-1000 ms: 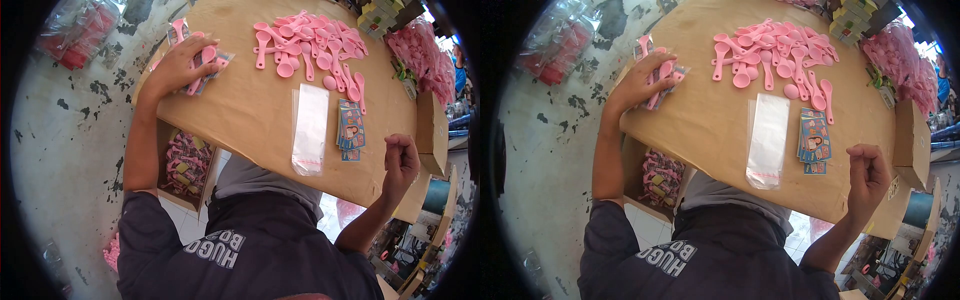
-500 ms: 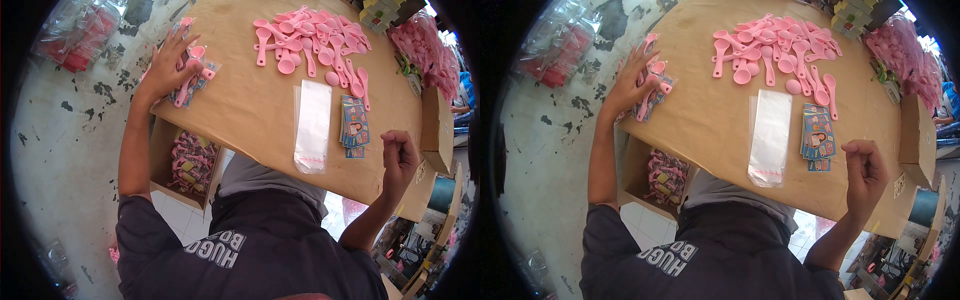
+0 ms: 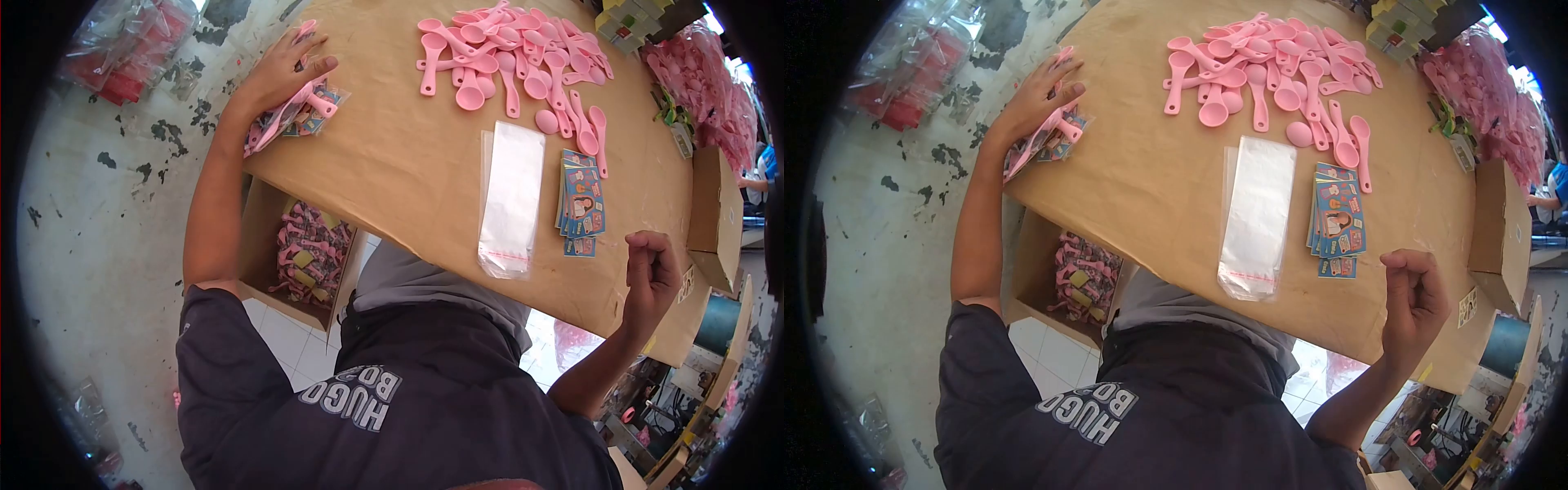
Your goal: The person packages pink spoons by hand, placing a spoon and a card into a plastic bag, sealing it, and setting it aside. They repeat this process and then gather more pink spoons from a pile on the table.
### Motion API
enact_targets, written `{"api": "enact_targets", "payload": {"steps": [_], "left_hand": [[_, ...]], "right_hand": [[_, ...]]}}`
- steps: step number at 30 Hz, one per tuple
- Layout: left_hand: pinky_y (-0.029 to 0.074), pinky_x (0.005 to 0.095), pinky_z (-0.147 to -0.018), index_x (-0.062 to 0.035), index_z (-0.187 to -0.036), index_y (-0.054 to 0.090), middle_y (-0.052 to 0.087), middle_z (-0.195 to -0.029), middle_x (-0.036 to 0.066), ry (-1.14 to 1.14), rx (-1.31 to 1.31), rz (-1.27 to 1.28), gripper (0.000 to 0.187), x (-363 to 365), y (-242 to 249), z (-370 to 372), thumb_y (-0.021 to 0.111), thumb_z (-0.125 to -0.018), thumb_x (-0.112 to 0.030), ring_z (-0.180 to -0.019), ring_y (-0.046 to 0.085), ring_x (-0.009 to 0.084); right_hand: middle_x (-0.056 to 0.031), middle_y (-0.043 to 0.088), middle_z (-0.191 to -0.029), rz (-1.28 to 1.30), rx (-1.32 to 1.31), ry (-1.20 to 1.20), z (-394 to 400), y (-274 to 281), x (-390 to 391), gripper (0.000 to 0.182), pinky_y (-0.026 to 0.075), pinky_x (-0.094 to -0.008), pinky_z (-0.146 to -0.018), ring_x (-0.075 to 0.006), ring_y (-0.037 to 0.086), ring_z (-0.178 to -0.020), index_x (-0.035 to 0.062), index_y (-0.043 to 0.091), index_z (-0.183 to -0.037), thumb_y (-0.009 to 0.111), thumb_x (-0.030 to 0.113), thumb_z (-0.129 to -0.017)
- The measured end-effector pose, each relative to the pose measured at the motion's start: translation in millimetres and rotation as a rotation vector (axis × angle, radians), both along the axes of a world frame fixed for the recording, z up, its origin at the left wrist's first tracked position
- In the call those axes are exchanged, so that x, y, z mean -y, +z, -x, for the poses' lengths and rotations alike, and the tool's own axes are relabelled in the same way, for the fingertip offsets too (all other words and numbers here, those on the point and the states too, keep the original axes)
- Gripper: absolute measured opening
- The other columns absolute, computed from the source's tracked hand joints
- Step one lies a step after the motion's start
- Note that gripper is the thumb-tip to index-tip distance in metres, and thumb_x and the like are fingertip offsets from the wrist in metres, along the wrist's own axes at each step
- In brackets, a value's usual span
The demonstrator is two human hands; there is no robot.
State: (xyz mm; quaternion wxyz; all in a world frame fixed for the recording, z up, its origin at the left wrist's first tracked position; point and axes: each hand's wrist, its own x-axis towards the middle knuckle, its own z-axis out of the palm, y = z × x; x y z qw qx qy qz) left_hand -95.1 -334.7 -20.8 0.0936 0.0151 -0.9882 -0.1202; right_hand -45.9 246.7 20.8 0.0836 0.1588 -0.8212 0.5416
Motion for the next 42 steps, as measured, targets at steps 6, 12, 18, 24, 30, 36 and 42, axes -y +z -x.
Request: {"api": "enact_targets", "payload": {"steps": [6,12,18,24,30,36,42], "left_hand": [[0.027,0.0455,-0.122,-0.0122,-0.149,0.051,0.032,-0.164,0.015,-0.265,0.078,-0.263,0.077,0,22,-26,0.055,-0.094,-0.066,-0.151,0.028,0.0338],[0.028,0.0461,-0.122,-0.0159,-0.150,0.051,0.033,-0.163,0.015,-0.265,0.071,0.024,0.079,-4,19,-43,0.070,-0.083,-0.054,-0.150,0.032,0.0345],[0.031,0.0464,-0.120,-0.0141,-0.145,0.055,0.039,-0.160,0.011,-0.346,0.081,-0.112,0.083,-9,32,-70,0.080,-0.071,-0.043,-0.146,0.037,0.0344],[0.032,0.0459,-0.120,-0.0143,-0.138,0.063,0.044,-0.156,0.011,-0.315,0.081,-0.098,0.079,12,30,-159,0.083,-0.066,-0.040,-0.143,0.042,0.0339],[0.020,0.0596,-0.122,-0.0218,-0.134,0.066,0.043,-0.159,0.008,-0.166,-0.048,0.207,0.073,20,-33,-295,0.079,-0.072,-0.059,-0.148,0.036,0.0343],[0.016,0.0662,-0.121,-0.0280,-0.140,0.060,0.036,-0.163,0.004,0.079,0.100,0.094,0.068,-8,-184,-371,0.080,-0.078,-0.048,-0.151,0.030,0.0329],[0.030,0.0604,-0.116,-0.0151,-0.133,0.062,0.046,-0.154,0.011,0.261,0.121,-0.115,0.053,-19,-264,-349,0.076,-0.083,-0.014,-0.145,0.039,0.0361]], "right_hand": [[0.0067,0.050,-0.072,0.045,-0.029,0.018,5,-1,5,0.006,0.023,-0.0182,-0.053,0.0007,0.034,-0.058,0.0017,0.069,-0.096,0.063,0.002,-0.099],[0.0062,0.047,-0.067,0.114,-0.032,0.040,8,0,11,0.006,0.023,-0.0192,-0.050,-0.0001,0.034,-0.055,0.0004,0.068,-0.098,0.063,0.003,-0.099],[0.0061,0.048,-0.068,0.107,-0.034,0.039,7,2,11,0.006,0.022,-0.0192,-0.049,0.0001,0.033,-0.055,0.0005,0.068,-0.099,0.063,0.002,-0.098],[0.0049,0.051,-0.072,0.102,-0.051,0.026,9,1,7,0.004,0.022,-0.0194,-0.049,-0.0003,0.034,-0.055,0.0008,0.068,-0.099,0.064,0.003,-0.098],[0.0013,0.059,-0.084,0.068,-0.035,0.019,18,-6,0,0.006,0.024,-0.0188,-0.049,-0.0004,0.036,-0.057,0.0010,0.068,-0.099,0.063,0.005,-0.099],[0.0005,0.060,-0.088,0.086,-0.050,0.072,26,3,-7,0.007,0.026,-0.0177,-0.049,-0.0004,0.037,-0.057,0.0008,0.068,-0.102,0.061,0.004,-0.100],[-0.0014,0.058,-0.082,0.178,-0.052,0.037,13,25,-14,0.007,0.025,-0.0163,-0.049,-0.0016,0.039,-0.057,0.0017,0.063,-0.094,0.060,0.002,-0.099]]}}
